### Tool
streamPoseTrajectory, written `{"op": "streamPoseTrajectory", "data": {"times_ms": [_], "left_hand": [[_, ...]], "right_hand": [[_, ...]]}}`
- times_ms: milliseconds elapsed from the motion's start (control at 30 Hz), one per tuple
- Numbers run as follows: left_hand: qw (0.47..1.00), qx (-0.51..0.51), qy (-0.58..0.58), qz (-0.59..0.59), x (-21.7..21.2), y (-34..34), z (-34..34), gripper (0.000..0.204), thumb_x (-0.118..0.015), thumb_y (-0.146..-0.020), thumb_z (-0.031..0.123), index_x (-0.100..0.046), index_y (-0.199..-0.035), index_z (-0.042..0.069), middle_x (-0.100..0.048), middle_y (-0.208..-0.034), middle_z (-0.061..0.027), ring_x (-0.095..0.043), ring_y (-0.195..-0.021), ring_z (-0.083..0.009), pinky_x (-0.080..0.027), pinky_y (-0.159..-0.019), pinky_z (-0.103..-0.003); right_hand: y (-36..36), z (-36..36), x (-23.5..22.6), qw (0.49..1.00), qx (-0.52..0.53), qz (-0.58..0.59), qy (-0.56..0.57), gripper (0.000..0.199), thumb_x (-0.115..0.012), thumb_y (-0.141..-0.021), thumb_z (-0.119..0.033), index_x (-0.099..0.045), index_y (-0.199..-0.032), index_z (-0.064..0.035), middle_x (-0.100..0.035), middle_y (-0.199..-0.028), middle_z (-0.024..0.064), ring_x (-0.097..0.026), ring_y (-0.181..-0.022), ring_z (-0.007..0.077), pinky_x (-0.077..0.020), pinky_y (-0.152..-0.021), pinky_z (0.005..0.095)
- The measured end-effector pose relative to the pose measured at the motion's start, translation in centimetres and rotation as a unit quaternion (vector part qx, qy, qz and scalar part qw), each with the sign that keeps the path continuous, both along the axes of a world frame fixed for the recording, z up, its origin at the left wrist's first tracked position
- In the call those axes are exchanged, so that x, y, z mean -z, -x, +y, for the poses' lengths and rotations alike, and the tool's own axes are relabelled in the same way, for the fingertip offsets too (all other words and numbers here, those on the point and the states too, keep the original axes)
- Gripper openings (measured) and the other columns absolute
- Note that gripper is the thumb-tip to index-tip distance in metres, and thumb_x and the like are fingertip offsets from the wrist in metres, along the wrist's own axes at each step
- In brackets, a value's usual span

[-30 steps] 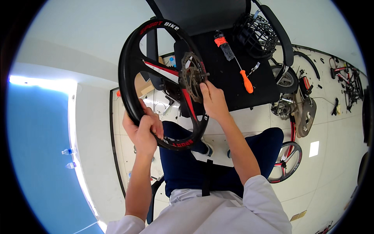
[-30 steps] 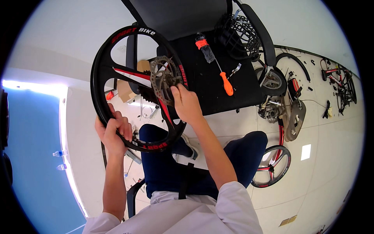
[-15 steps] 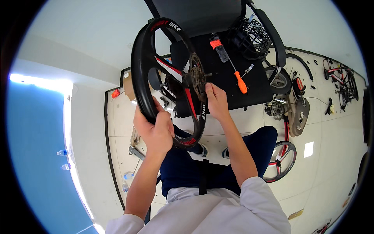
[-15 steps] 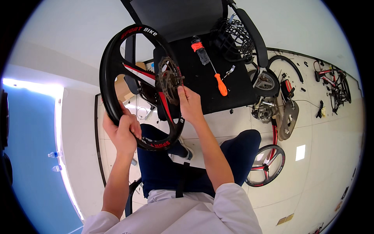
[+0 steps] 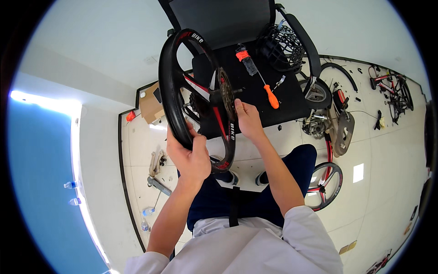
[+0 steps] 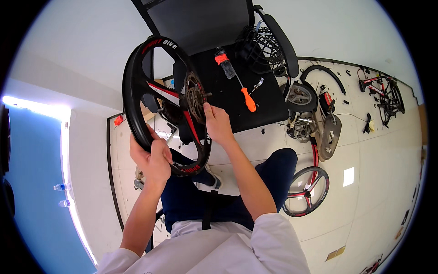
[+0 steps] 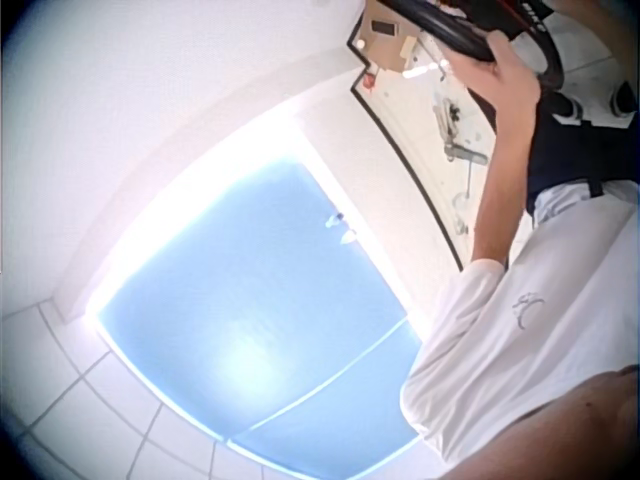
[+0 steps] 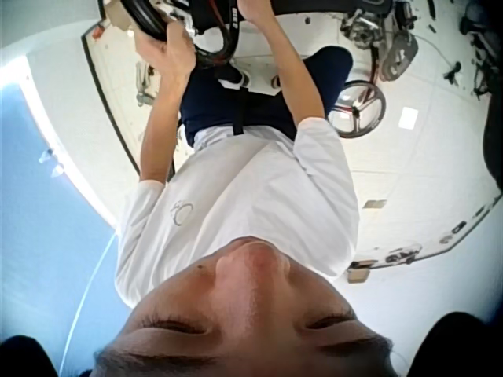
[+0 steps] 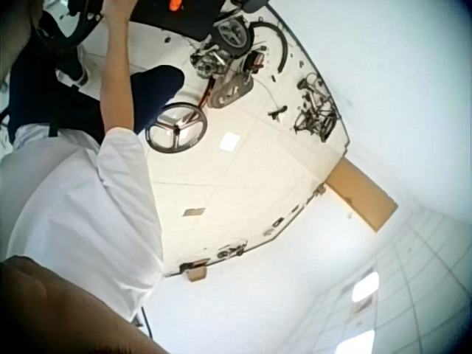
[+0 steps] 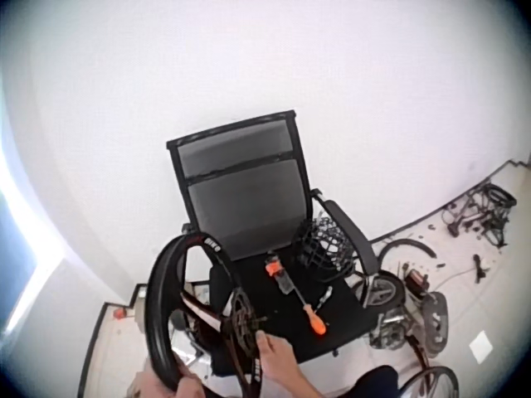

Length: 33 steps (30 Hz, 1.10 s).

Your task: The person sits on an office chair and assembles bicycle wheels by attaching tires to rims and securing brake discs. They handle multiple wheel components, including rims, tires, and brake rotors, using their hands to fit and tighten the parts.

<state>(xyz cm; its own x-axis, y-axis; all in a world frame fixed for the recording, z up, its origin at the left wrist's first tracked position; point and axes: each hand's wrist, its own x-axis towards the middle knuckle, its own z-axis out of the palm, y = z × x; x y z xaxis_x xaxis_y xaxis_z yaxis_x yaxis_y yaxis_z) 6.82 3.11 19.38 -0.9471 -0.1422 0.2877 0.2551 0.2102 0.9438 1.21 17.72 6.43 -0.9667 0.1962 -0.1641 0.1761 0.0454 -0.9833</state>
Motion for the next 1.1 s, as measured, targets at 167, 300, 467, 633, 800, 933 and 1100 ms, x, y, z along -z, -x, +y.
{"op": "streamPoseTrajectory", "data": {"times_ms": [167, 300, 467, 633, 800, 933, 1100], "left_hand": [[0.999, -0.008, 0.041, 0.022, 1.3, -1.0, -0.3, 0.018, -0.048, -0.077, -0.004, -0.047, -0.096, -0.003, -0.048, -0.063, -0.0053, -0.044, -0.042, -0.0094, -0.035, -0.040, -0.022], [0.999, -0.014, 0.024, 0.020, 1.2, -1.1, -0.3, 0.016, -0.048, -0.077, -0.004, -0.048, -0.093, -0.003, -0.048, -0.063, -0.0058, -0.044, -0.042, -0.0098, -0.035, -0.040, -0.022], [0.997, 0.000, -0.063, -0.045, -0.6, -0.3, -0.5, 0.015, -0.047, -0.077, -0.005, -0.046, -0.091, -0.004, -0.045, -0.057, -0.0067, -0.040, -0.034, -0.0108, -0.033, -0.033, -0.023], [0.993, 0.007, -0.094, -0.070, -1.5, 0.4, -0.7, 0.016, -0.048, -0.076, -0.006, -0.046, -0.092, -0.003, -0.045, -0.057, -0.0056, -0.040, -0.035, -0.0105, -0.034, -0.033, -0.024], [0.991, 0.012, -0.113, -0.076, -1.5, 0.8, -0.9, 0.016, -0.049, -0.075, -0.007, -0.046, -0.090, -0.003, -0.046, -0.057, -0.0048, -0.043, -0.035, -0.0093, -0.033, -0.034, -0.022], [0.988, 0.021, -0.134, -0.070, -1.5, 0.9, -0.8, 0.017, -0.045, -0.073, -0.008, -0.045, -0.090, -0.005, -0.045, -0.056, -0.0065, -0.041, -0.034, -0.0103, -0.033, -0.034, -0.023], [0.993, 0.013, -0.100, -0.068, -1.3, 1.0, -0.9, 0.017, -0.040, -0.072, -0.006, -0.041, -0.088, -0.002, -0.035, -0.051, -0.0046, -0.032, -0.034, -0.0112, -0.031, -0.031, -0.025]], "right_hand": [[-0.5, 0.0, -0.3, 0.999, 0.007, -0.024, -0.034, 0.051, -0.044, -0.101, -0.038, -0.056, -0.076, 0.0049, -0.053, -0.058, 0.0158, -0.052, -0.055, 0.0270, -0.0407, -0.057, 0.0408], [-1.0, -0.3, -1.2, 0.998, 0.013, -0.018, -0.067, 0.051, -0.043, -0.101, -0.037, -0.057, -0.076, 0.0049, -0.055, -0.061, 0.0200, -0.056, -0.059, 0.0348, -0.0416, -0.059, 0.0435], [-0.4, -0.7, -0.6, 0.995, 0.029, 0.057, -0.081, 0.050, -0.043, -0.102, -0.036, -0.054, -0.073, 0.0043, -0.044, -0.053, 0.0082, -0.038, -0.051, 0.0150, -0.0333, -0.051, 0.0351], [0.5, -1.1, 0.1, 0.985, 0.039, 0.139, -0.094, 0.047, -0.044, -0.101, -0.032, -0.051, -0.073, 0.0043, -0.041, -0.052, 0.0124, -0.036, -0.047, 0.0193, -0.0323, -0.048, 0.0362], [1.0, -1.7, 1.1, 0.980, 0.055, 0.174, -0.078, 0.043, -0.045, -0.101, -0.030, -0.055, -0.076, 0.0038, -0.042, -0.051, 0.0118, -0.038, -0.044, 0.0197, -0.0331, -0.047, 0.0361], [1.3, -1.9, 2.1, 0.975, 0.065, 0.197, -0.077, 0.040, -0.047, -0.100, -0.027, -0.058, -0.078, 0.0036, -0.041, -0.050, 0.0118, -0.040, -0.042, 0.0198, -0.0340, -0.046, 0.0354], [1.9, -2.0, 2.7, 0.968, 0.059, 0.231, -0.080, 0.038, -0.047, -0.100, -0.025, -0.057, -0.076, 0.0025, -0.043, -0.050, 0.0137, -0.043, -0.041, 0.0252, -0.0356, -0.045, 0.0362]]}}
